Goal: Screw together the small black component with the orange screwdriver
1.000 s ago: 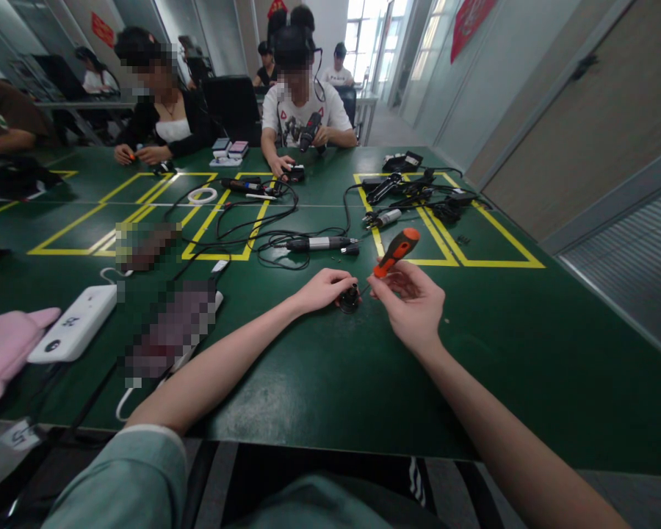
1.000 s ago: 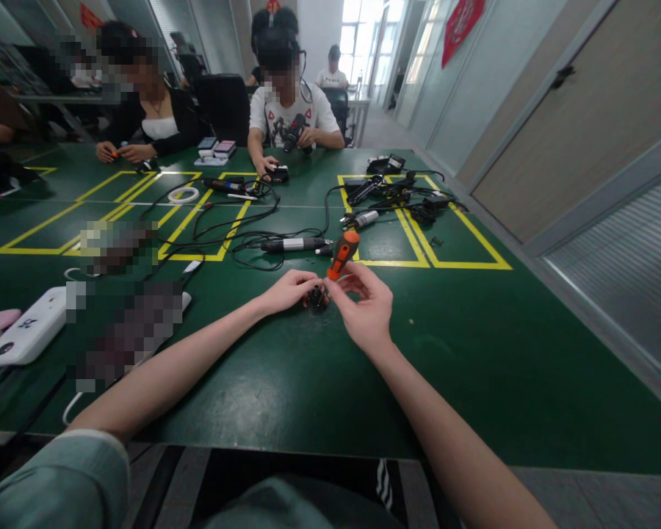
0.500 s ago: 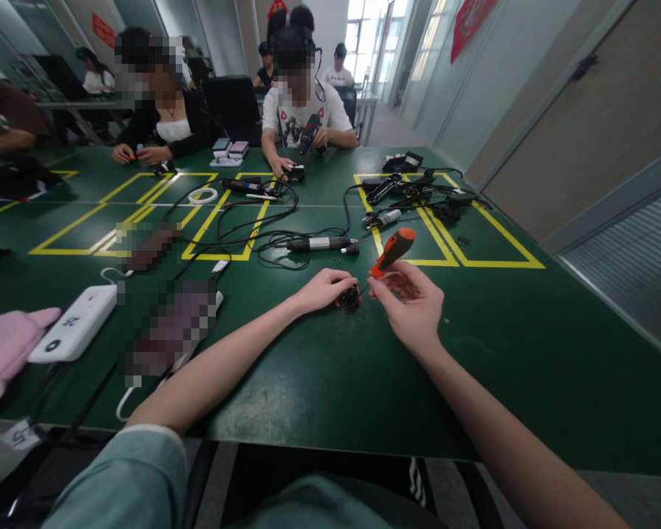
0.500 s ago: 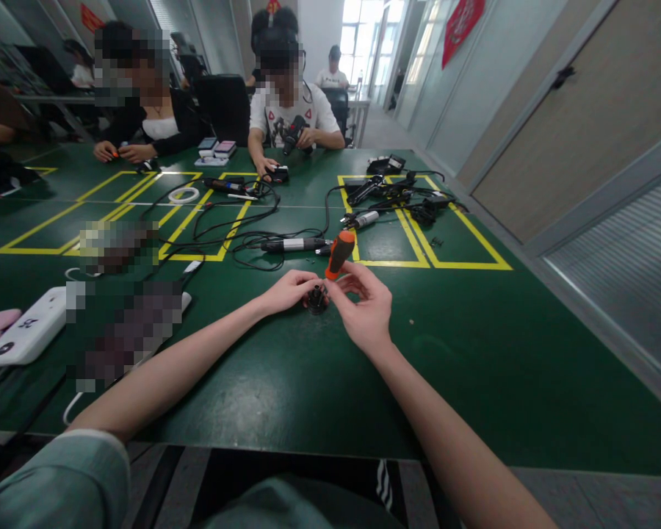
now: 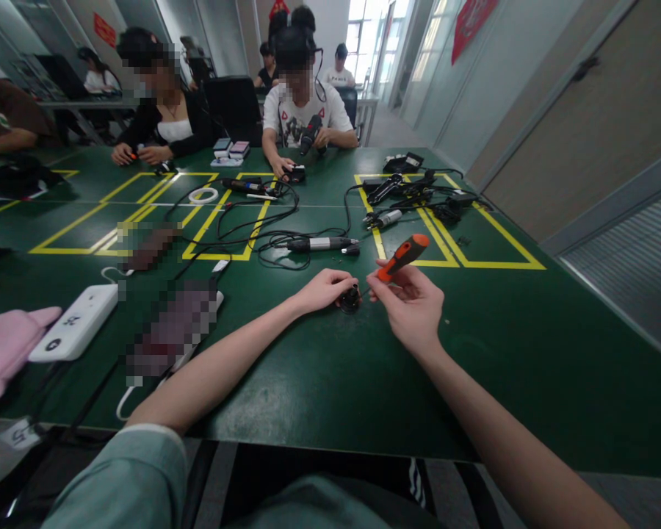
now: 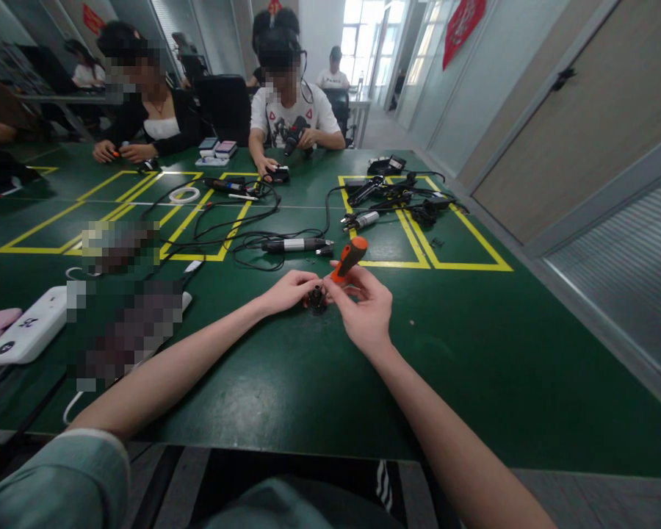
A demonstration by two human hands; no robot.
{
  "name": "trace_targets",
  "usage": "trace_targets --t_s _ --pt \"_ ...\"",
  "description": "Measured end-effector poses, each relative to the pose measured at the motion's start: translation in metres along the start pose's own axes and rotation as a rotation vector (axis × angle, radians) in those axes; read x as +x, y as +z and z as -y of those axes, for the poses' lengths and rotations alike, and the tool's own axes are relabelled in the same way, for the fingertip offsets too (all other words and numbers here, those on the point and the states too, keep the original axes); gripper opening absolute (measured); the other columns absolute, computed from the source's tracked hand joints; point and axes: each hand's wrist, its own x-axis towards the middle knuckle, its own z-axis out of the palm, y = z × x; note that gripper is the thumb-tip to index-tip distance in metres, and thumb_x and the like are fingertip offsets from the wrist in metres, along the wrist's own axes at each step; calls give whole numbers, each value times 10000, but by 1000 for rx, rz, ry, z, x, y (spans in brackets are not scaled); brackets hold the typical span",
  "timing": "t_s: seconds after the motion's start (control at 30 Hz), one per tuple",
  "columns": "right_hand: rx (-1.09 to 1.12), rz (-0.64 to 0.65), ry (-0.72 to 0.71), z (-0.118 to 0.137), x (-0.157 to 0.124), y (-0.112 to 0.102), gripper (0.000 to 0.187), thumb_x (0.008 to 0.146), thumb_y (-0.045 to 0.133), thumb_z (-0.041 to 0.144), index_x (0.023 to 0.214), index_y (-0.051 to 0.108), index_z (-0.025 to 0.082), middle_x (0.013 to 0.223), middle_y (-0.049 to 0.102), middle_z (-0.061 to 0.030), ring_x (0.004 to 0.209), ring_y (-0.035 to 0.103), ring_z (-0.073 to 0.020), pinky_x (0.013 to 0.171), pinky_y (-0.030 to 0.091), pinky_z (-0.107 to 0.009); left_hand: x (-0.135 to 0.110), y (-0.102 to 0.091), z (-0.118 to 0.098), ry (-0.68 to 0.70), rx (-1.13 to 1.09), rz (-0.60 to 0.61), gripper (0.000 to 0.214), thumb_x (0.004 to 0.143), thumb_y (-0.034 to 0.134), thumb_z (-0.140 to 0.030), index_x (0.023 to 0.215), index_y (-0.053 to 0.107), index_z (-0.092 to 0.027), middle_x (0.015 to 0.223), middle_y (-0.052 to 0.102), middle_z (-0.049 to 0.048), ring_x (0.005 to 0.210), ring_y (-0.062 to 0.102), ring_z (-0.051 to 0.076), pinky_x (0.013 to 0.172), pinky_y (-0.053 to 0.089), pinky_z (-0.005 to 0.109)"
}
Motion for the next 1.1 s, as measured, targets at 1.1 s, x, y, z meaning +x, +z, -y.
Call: trace_targets --t_s 1.1 --pt "-19 -9 -25 3 0 1 328 782 860 355 1050 728 217 847 785 -19 613 705 -156 590 639 -315 -1 0 -2 -9 -4 10 359 945 619 -437 788 680 -120 793 728 54 618 587 91 546 480 172"
